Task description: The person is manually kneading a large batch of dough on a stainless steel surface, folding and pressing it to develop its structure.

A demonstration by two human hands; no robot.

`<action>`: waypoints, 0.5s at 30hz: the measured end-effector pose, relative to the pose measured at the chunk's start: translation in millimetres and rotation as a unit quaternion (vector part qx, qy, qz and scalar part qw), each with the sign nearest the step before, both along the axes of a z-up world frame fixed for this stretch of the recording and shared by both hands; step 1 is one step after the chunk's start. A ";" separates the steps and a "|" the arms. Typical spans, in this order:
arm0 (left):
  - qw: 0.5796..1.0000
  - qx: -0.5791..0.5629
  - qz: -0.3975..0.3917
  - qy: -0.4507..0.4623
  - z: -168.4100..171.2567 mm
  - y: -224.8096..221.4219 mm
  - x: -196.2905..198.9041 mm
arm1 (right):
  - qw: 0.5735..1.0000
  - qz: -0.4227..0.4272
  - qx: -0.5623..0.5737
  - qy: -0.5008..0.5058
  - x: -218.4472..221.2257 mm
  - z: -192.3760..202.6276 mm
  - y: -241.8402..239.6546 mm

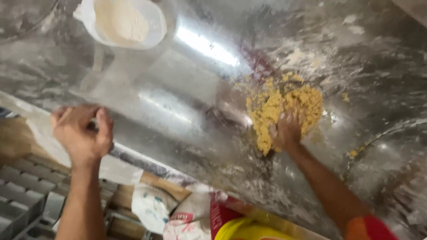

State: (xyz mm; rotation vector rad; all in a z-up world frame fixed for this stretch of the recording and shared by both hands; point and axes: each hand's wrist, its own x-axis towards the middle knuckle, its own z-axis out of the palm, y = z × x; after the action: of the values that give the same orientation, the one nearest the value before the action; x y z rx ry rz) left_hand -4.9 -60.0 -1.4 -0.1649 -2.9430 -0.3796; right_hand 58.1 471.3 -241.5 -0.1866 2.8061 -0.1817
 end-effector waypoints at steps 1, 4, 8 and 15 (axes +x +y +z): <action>1.000 0.007 -0.001 0.001 1.6 1.4 2.3 | 0.997 -0.004 -0.053 -0.058 -0.2 6.6 3.7; 0.999 0.024 0.006 0.025 -9.9 -4.9 -4.1 | 0.969 -0.054 -0.216 -0.106 -44.9 43.5 14.2; 0.999 0.024 0.010 0.032 -1.4 2.3 -4.5 | 0.911 -0.352 -0.209 -0.046 -67.9 84.3 35.9; 1.000 0.011 0.007 0.024 0.2 2.0 0.3 | 0.827 -0.472 -0.084 -0.294 -93.4 92.7 -36.7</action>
State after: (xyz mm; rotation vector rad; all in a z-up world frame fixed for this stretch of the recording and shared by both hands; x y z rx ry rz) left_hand -4.6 -58.0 -1.2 -0.1471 -2.8897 -0.3988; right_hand -35.3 434.6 -148.8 1.0571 2.0124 -0.5872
